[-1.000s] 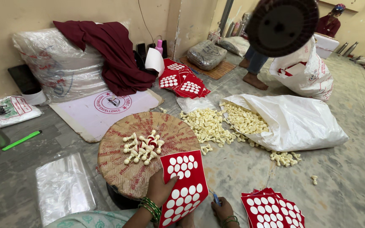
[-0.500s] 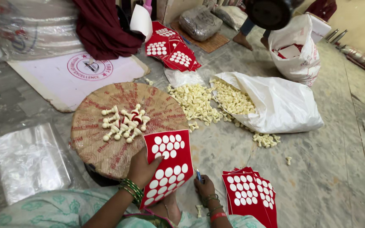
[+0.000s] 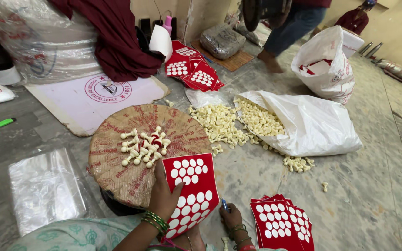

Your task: The person sits on the floor, peels white circular stickers one at a time from red sticker sheets, and presses them onto the red bases of white plastic game pieces. Finished pieces are stacked on a round printed board, and the person occasionally picks up new pieces from a pile.

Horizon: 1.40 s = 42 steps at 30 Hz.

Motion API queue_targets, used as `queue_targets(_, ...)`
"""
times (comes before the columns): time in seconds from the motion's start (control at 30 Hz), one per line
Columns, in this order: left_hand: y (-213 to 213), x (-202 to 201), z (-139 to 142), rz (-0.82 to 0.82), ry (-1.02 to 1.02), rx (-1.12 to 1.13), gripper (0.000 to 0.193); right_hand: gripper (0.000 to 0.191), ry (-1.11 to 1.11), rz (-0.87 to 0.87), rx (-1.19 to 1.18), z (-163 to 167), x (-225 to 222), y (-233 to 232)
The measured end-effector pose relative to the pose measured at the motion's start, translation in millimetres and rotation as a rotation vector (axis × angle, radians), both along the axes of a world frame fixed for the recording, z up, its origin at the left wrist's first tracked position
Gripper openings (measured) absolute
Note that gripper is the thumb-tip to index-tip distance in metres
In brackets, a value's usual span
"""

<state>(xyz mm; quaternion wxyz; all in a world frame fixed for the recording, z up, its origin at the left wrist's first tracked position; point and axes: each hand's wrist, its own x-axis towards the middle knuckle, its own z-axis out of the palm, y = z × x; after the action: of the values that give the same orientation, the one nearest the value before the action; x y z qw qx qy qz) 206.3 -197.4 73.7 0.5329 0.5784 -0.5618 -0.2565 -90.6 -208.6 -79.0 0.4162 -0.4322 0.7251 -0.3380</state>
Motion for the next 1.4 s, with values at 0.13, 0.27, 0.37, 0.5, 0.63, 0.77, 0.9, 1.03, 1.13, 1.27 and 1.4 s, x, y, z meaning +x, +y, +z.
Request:
queue_targets(0.13, 7.7, 0.6, 9.5, -0.059, 0.077, 0.388, 0.102, 0.024, 0.003, -0.003, 0.007, 1.9, -0.7, 5.6)
queue_targets(0.27, 7.0, 8.1, 9.8, -0.132, -0.020, -0.049, 0.066, 0.024, 0.004, 0.014, 0.010, 5.4, 1.2, 7.0)
queue_targets(0.37, 1.7, 10.2, 5.0, -0.171, -0.013, 0.089, 0.049, 0.023, -0.040, -0.013, 0.001, 5.9, 1.1, 7.0)
queue_targets(0.5, -4.5, 9.9, -2.5, -0.201, 0.022, 0.102, 0.046, 0.025, 0.026, 0.015, 0.003, 2.8, -2.1, 6.2)
queue_targets(0.63, -5.7, 11.7, -7.7, -0.201, 0.038, 0.153, 0.049, 0.025, -0.003, 0.041, -0.017, -1.9, -1.9, 6.2)
queue_targets(0.77, -9.2, 10.4, -9.8, -0.210, 0.031, 0.146, 0.048, 0.024, 0.040, 0.032, 0.004, -3.5, -3.3, 3.8)
queue_targets(0.9, -11.7, 8.5, -12.2, -0.220, 0.059, 0.135, 0.048, 0.024, -0.024, 0.016, 0.011, -5.1, -4.6, -0.2)
queue_targets(1.03, -13.3, 9.3, -13.4, -0.209, 0.027, 0.178, 0.048, 0.024, -0.001, 0.001, 0.037, -6.7, -3.6, -2.0)
queue_targets(1.13, -12.6, 10.3, -13.5, -0.211, 0.054, 0.204, 0.049, 0.024, 0.006, 0.003, 0.028, -7.2, -2.7, -1.1)
queue_targets(1.27, -11.4, 8.8, -16.9, -0.199, 0.026, 0.159, 0.050, 0.024, 0.022, 0.019, 0.013, -9.4, -4.2, 1.1)
queue_targets(1.4, -12.9, 9.8, -24.6, -0.198, 0.000, 0.165, 0.052, 0.024, 0.033, 0.027, 0.007, -13.3, -5.1, 1.9)
